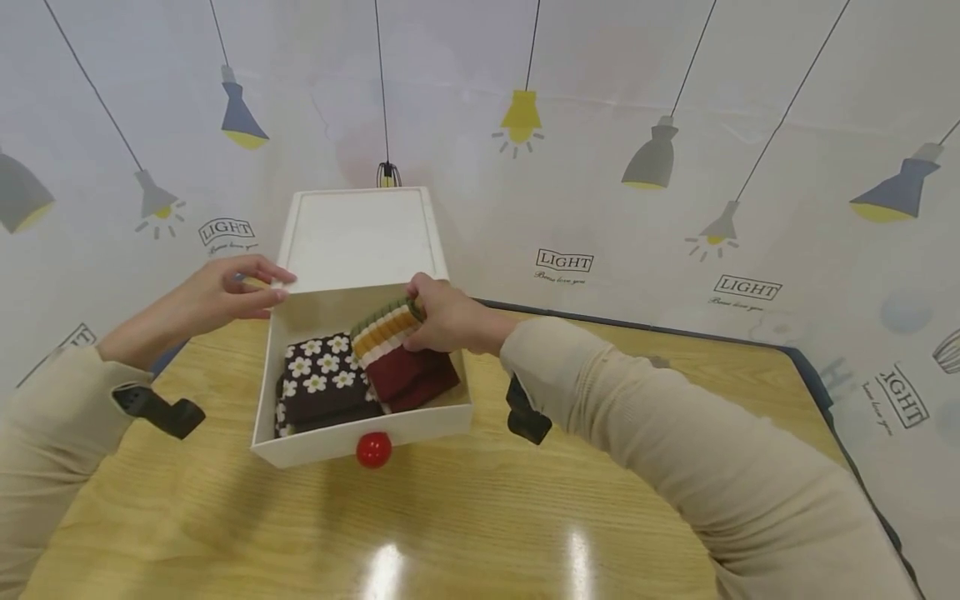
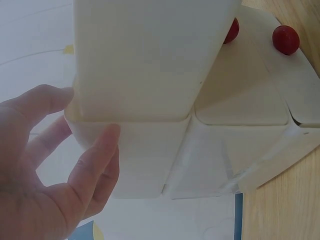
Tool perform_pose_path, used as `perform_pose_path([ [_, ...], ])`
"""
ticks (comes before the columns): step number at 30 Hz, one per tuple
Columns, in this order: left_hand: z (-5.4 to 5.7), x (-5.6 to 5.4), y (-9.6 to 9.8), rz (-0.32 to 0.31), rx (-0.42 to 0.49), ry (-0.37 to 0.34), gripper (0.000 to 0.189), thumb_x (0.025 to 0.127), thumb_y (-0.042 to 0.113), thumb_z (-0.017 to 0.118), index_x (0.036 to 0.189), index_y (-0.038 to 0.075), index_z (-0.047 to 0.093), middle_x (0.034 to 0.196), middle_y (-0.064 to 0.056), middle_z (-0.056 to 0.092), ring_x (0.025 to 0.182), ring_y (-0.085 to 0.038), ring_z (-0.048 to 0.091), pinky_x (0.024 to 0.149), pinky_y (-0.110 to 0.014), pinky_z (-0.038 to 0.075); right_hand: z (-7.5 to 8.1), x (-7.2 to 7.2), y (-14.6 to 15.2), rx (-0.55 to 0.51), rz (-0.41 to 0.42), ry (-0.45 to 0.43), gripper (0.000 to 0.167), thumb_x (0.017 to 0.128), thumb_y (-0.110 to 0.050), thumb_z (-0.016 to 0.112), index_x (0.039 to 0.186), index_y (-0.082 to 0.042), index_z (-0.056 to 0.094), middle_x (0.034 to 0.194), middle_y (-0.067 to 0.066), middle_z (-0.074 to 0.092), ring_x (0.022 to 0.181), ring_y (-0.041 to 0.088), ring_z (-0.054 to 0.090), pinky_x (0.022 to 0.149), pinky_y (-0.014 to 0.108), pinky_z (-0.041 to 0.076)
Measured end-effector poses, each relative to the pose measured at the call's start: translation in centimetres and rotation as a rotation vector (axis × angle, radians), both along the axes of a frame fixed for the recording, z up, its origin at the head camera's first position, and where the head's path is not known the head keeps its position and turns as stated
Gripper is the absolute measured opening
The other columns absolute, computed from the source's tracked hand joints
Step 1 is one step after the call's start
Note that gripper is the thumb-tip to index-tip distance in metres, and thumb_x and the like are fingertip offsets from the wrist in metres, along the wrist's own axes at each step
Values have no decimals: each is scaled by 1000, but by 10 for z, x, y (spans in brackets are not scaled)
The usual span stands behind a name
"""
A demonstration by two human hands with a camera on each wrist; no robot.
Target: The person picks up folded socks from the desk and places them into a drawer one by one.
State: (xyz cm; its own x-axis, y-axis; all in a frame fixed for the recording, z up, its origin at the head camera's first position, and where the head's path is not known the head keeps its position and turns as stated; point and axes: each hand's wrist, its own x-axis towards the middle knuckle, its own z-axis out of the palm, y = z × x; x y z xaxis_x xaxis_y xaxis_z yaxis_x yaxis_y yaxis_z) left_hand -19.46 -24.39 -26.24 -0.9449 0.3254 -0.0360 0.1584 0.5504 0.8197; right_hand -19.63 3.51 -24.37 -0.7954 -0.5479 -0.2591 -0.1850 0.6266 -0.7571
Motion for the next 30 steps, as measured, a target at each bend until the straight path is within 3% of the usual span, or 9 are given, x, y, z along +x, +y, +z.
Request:
perform_pose_path([
  [4,0,0,0,-1,4,0,36,90,21,53,116,-2,47,113,-19,37,97,-31,53,79,-27,51,2,-2,-1,41,14,39,42,80,1,62,113,-2,36,110,18,47,99,28,50,81,33,49],
  [13,-2,0,0,-3,-5,1,35,90,20,53,116,-2,47,113,-19,37,97,-32,53,78,-27,51,3,-5,-3,48,-1,60,41,77,1,65,111,-5,43,110,14,48,98,26,51,75,29,52],
  [20,-3,0,0,-4,0,2,35,90,20,53,116,-3,47,113,-19,37,98,-32,52,79,-27,51,8,-10,1,78,36,155,38,78,-2,66,112,-3,49,113,14,52,102,26,50,83,32,49],
  [30,-2,-1,0,-4,6,7,35,90,20,53,116,-3,47,113,-19,37,98,-32,52,79,-27,51,6,-17,6,33,72,243,32,79,-3,65,108,2,52,107,16,54,100,25,52,86,31,46],
])
